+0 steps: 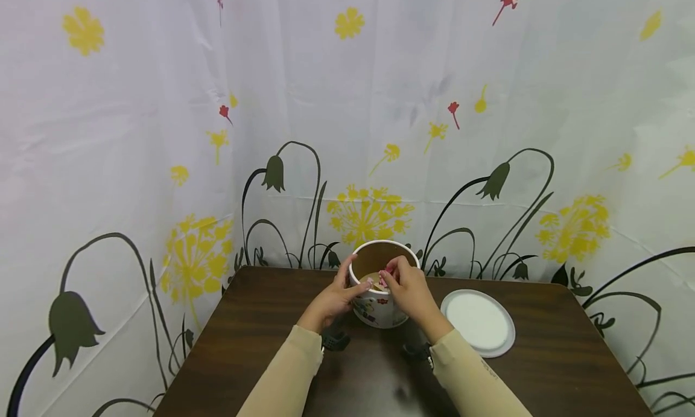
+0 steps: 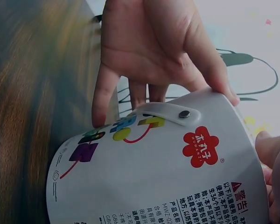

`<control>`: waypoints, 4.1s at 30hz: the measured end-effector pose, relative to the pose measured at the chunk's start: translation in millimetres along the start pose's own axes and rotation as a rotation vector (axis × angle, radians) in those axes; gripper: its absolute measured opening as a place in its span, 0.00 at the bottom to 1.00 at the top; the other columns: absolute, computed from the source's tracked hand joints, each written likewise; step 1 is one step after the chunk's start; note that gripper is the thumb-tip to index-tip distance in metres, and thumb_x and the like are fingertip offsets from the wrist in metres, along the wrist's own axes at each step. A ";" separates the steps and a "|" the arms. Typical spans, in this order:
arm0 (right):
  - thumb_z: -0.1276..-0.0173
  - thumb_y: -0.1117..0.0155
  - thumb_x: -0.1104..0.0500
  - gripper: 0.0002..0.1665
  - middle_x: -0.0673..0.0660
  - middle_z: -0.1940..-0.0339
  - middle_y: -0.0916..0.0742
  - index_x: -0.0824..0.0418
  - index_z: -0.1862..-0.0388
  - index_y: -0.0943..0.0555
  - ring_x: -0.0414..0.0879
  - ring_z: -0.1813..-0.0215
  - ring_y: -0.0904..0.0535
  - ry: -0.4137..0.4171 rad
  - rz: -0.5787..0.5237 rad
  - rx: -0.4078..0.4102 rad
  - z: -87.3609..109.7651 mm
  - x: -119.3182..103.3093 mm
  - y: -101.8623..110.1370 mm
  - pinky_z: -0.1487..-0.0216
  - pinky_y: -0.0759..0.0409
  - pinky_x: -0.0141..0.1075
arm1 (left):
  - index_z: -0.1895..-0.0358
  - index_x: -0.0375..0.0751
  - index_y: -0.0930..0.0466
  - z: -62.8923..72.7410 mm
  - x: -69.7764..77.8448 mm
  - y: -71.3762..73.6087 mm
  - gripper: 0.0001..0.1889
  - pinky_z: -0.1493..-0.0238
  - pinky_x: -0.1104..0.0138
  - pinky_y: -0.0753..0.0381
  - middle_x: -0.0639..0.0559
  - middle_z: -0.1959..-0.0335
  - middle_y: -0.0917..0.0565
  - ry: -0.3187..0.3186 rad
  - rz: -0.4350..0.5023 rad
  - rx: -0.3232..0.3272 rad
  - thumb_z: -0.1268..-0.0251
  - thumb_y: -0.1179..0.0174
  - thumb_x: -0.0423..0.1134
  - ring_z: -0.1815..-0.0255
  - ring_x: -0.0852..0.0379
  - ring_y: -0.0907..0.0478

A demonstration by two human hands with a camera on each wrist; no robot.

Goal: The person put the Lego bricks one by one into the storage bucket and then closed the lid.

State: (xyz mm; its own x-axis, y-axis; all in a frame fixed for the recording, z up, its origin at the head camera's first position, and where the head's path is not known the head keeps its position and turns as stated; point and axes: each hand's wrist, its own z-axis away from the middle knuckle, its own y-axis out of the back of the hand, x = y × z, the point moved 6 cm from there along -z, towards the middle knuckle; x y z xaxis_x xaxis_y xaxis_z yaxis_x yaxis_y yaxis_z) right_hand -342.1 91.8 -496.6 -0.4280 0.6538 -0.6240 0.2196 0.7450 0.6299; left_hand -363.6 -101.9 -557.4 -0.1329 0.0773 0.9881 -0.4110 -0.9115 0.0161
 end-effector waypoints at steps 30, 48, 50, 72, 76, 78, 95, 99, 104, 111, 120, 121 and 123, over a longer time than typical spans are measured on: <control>0.18 0.35 0.61 0.17 0.56 0.51 0.15 0.62 0.36 0.23 0.35 0.50 0.22 -0.117 -0.155 0.126 91.5 64.1 101.0 0.54 0.26 0.33 | 0.55 0.44 0.15 79.5 80.7 -93.6 0.04 0.55 0.62 0.16 0.53 0.59 0.15 -0.927 -0.477 0.460 0.25 0.34 0.31 0.57 0.60 0.20; 0.12 0.52 0.34 0.59 0.83 0.23 0.40 0.76 0.12 0.63 0.72 0.28 0.29 -0.871 -0.259 -0.191 168.9 221.1 142.0 0.46 0.15 0.42 | 0.17 0.33 0.37 -1.7 -45.7 -197.2 0.44 0.26 0.46 0.26 0.41 0.32 0.23 0.153 -0.380 -0.081 0.26 0.30 0.53 0.34 0.46 0.23; 0.12 0.54 0.33 0.61 0.85 0.21 0.43 0.77 0.13 0.68 0.72 0.27 0.30 -0.884 -0.281 -0.243 171.1 227.2 139.8 0.44 0.17 0.44 | 0.18 0.32 0.36 -7.7 -45.1 -201.7 0.43 0.25 0.45 0.28 0.39 0.33 0.27 0.166 -0.376 -0.094 0.26 0.30 0.53 0.34 0.45 0.25; 0.09 0.54 0.47 0.41 0.74 0.32 0.26 0.71 0.13 0.47 0.52 0.47 0.24 -0.839 -0.313 -0.208 158.3 213.0 143.1 0.51 0.26 0.43 | 0.30 0.39 0.20 -19.4 -30.5 -211.8 0.27 0.20 0.43 0.36 0.34 0.26 0.34 0.131 -0.231 -0.032 0.27 0.30 0.45 0.25 0.40 0.38; 0.09 0.56 0.54 0.35 0.63 0.42 0.20 0.62 0.10 0.46 0.45 0.54 0.23 -0.806 -0.340 -0.083 154.1 201.2 160.8 0.56 0.22 0.38 | 0.33 0.43 0.22 -11.6 -19.9 -212.3 0.24 0.35 0.51 0.25 0.42 0.38 0.31 0.108 -0.234 -0.052 0.26 0.31 0.47 0.42 0.47 0.29; 0.08 0.56 0.54 0.34 0.55 0.47 0.19 0.57 0.09 0.45 0.43 0.57 0.22 -0.776 -0.345 -0.008 150.6 189.6 175.4 0.57 0.20 0.37 | 0.28 0.48 0.24 -5.7 -6.7 -214.3 0.27 0.40 0.56 0.24 0.46 0.40 0.30 0.070 -0.242 -0.076 0.25 0.31 0.49 0.46 0.51 0.28; 0.21 0.36 0.70 0.13 0.50 0.59 0.11 0.72 0.41 0.19 0.41 0.61 0.17 -0.187 -0.782 0.474 84.0 54.2 212.8 0.58 0.16 0.27 | 0.12 0.64 0.41 32.7 137.1 -130.2 0.32 0.48 0.53 0.14 0.41 0.29 0.19 -0.358 -0.129 -0.026 0.13 0.47 0.59 0.40 0.45 0.16; 0.22 0.36 0.73 0.12 0.50 0.62 0.12 0.77 0.44 0.19 0.41 0.60 0.14 -0.087 -0.815 0.467 63.8 42.2 194.5 0.53 0.14 0.28 | 0.15 0.63 0.33 37.7 152.3 -97.6 0.30 0.51 0.57 0.14 0.45 0.27 0.18 -0.420 -0.125 0.065 0.12 0.52 0.63 0.42 0.41 0.16; 0.21 0.35 0.72 0.16 0.50 0.52 0.11 0.73 0.39 0.15 0.38 0.54 0.14 -0.013 -0.674 0.442 42.9 27.6 165.1 0.53 0.16 0.25 | 0.17 0.53 0.30 39.6 151.2 -67.9 0.30 0.49 0.59 0.11 0.44 0.27 0.18 -0.417 -0.124 0.147 0.14 0.43 0.57 0.43 0.42 0.14; 0.21 0.34 0.69 0.20 0.59 0.44 0.11 0.58 0.34 0.11 0.40 0.45 0.15 0.002 -0.529 0.418 20.8 22.4 120.8 0.49 0.16 0.23 | 0.14 0.40 0.38 28.4 118.0 -37.1 0.32 0.22 0.52 0.25 0.43 0.13 0.36 -0.349 -0.189 0.289 0.13 0.42 0.45 0.16 0.44 0.32; 0.17 0.37 0.65 0.27 0.59 0.26 0.15 0.55 0.22 0.21 0.54 0.25 0.19 -0.137 -0.271 0.186 1.0 51.9 63.9 0.28 0.18 0.40 | 0.16 0.41 0.34 7.6 87.3 2.9 0.29 0.33 0.44 0.18 0.36 0.22 0.23 -0.270 -0.377 0.400 0.13 0.46 0.42 0.33 0.38 0.19; 0.15 0.39 0.63 0.27 0.58 0.23 0.17 0.55 0.20 0.23 0.55 0.21 0.22 -0.176 -0.271 0.133 2.6 56.3 56.5 0.23 0.22 0.46 | 0.16 0.41 0.33 4.0 81.9 5.9 0.29 0.30 0.42 0.20 0.36 0.21 0.25 -0.253 -0.428 0.413 0.13 0.46 0.43 0.30 0.37 0.21; 0.12 0.43 0.56 0.28 0.55 0.17 0.23 0.52 0.17 0.27 0.54 0.16 0.29 -0.247 -0.252 0.044 8.4 66.1 43.5 0.16 0.32 0.53 | 0.16 0.41 0.32 -2.9 69.4 9.4 0.29 0.26 0.38 0.25 0.37 0.20 0.25 -0.236 -0.530 0.426 0.13 0.46 0.45 0.25 0.33 0.26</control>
State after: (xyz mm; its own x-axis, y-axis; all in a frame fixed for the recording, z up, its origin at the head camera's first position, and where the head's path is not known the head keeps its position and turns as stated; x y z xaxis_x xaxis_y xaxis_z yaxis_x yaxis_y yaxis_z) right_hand -353.4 168.5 -514.3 -0.2501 0.4566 -0.8538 0.1741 0.8886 0.4243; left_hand -379.4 -103.9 -489.1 0.2053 0.5075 0.8368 0.0281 -0.8577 0.5133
